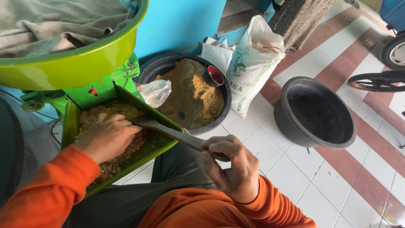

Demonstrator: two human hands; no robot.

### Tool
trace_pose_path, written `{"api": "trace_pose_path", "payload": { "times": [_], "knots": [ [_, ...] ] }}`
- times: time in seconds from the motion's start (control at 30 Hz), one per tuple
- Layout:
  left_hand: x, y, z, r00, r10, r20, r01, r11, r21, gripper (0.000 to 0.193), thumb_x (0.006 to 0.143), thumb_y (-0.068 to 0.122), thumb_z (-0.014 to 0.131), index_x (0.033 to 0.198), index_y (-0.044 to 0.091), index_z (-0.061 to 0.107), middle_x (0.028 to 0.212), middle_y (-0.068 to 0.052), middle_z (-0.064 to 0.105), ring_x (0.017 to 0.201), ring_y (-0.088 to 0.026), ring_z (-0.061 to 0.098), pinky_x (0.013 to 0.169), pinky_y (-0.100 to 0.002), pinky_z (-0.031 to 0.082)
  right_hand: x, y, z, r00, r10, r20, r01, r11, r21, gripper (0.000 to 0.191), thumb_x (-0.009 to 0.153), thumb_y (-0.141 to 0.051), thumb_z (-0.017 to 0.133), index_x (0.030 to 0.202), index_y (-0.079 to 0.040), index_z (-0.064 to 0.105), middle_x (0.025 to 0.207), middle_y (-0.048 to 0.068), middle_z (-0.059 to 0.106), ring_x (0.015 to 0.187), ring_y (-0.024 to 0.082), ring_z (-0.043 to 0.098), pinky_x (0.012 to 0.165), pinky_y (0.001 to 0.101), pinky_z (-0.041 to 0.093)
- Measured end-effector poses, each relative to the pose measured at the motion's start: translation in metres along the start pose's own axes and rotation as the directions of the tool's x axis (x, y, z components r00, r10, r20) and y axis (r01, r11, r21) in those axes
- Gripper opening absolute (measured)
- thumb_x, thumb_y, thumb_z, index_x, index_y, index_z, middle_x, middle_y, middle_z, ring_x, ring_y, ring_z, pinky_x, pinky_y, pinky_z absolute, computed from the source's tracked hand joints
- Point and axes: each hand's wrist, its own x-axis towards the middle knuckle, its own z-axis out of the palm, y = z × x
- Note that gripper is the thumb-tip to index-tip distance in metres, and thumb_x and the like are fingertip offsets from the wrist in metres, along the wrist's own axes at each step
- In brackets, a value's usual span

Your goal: The person sits on the floor and ties the top of a woven bag of ground material with a red string, then moves to a green grinding machine. They scoop ground material from the machine's chute with a metal scoop, pushing material into the outlet and collecting the ground powder.

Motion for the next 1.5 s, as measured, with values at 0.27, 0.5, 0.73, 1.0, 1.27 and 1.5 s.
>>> {"api": "trace_pose_path", "payload": {
  "times": [0.27, 0.5, 0.73, 1.0, 1.27, 1.5],
  "knots": [
    [0.001, 0.004, 0.003, 0.988, -0.056, 0.147, 0.035, 0.99, 0.139, 0.038, 0.09, 0.005, 0.056, 0.115, 0.028, 0.074, 0.104, 0.005, 0.07, 0.113, -0.017, 0.059, 0.099, -0.05, 0.04, 0.004, 0.002, -0.005, 1.0, -0.009, 0.027, 0.01, 0.999, -0.036, 0.029, 0.094, 0.0, 0.076, 0.11, -0.003, 0.053, 0.104, 0.012, 0.072, 0.087, 0.016, 0.079, 0.073, 0.0251, 0.065],
    [0.002, 0.003, 0.003, 0.993, -0.01, 0.118, -0.013, 0.98, 0.198, 0.038, 0.089, 0.001, 0.057, 0.118, 0.023, 0.067, 0.104, 0.005, 0.071, 0.113, -0.017, 0.06, 0.103, -0.055, 0.037, 0.004, 0.003, -0.006, 0.999, 0.004, 0.053, -0.002, 0.999, -0.036, 0.029, 0.092, -0.001, 0.077, 0.109, -0.003, 0.054, 0.104, 0.012, 0.072, 0.086, 0.016, 0.078, 0.073, 0.0249, 0.064],
    [-0.009, -0.006, 0.0, 0.998, 0.027, -0.06, -0.023, 0.997, 0.079, 0.023, 0.089, 0.008, 0.062, 0.109, 0.018, 0.067, 0.104, 0.003, 0.072, 0.102, -0.019, 0.065, 0.092, -0.049, 0.044, 0.003, 0.004, -0.008, 1.0, 0.001, 0.024, -0.001, 1.0, -0.007, 0.03, 0.093, 0.002, 0.075, 0.112, -0.002, 0.052, 0.105, 0.013, 0.072, 0.088, 0.016, 0.078, 0.074, 0.0252, 0.064],
    [-0.025, -0.027, -0.009, 0.932, -0.122, -0.341, 0.11, 0.992, -0.055, 0.009, 0.091, 0.016, 0.064, 0.083, 0.014, 0.065, 0.077, -0.007, 0.067, 0.083, -0.029, 0.067, 0.084, -0.045, 0.046, 0.001, -0.005, -0.012, 0.995, 0.1, 0.03, -0.102, 0.993, 0.06, 0.028, 0.097, 0.004, 0.069, 0.111, -0.002, 0.046, 0.11, 0.017, 0.073, 0.092, 0.017, 0.078, 0.08, 0.0265, 0.064],
    [-0.019, -0.071, 0.017, 0.848, -0.229, -0.479, 0.142, 0.967, -0.21, 0.021, 0.086, -0.001, 0.063, 0.105, 0.005, 0.07, 0.094, -0.015, 0.073, 0.089, -0.037, 0.069, 0.073, -0.047, 0.053, -0.007, -0.001, 0.031, 0.992, -0.007, 0.128, 0.001, 0.999, 0.052, 0.025, 0.097, 0.005, 0.068, 0.111, 0.0, 0.047, 0.117, 0.019, 0.071, 0.097, 0.021, 0.077, 0.081, 0.0274, 0.064],
    [-0.039, -0.074, 0.013, 0.829, -0.301, -0.471, 0.21, 0.949, -0.236, 0.028, 0.094, 0.006, 0.065, 0.12, 0.006, 0.071, 0.11, -0.014, 0.073, 0.101, -0.034, 0.068, 0.094, -0.052, 0.046, -0.006, -0.006, 0.071, 0.98, -0.122, 0.16, 0.124, 0.992, -0.003, 0.024, 0.094, 0.003, 0.072, 0.112, -0.001, 0.056, 0.116, 0.018, 0.07, 0.094, 0.027, 0.074, 0.078, 0.034, 0.061]
  ]
}}
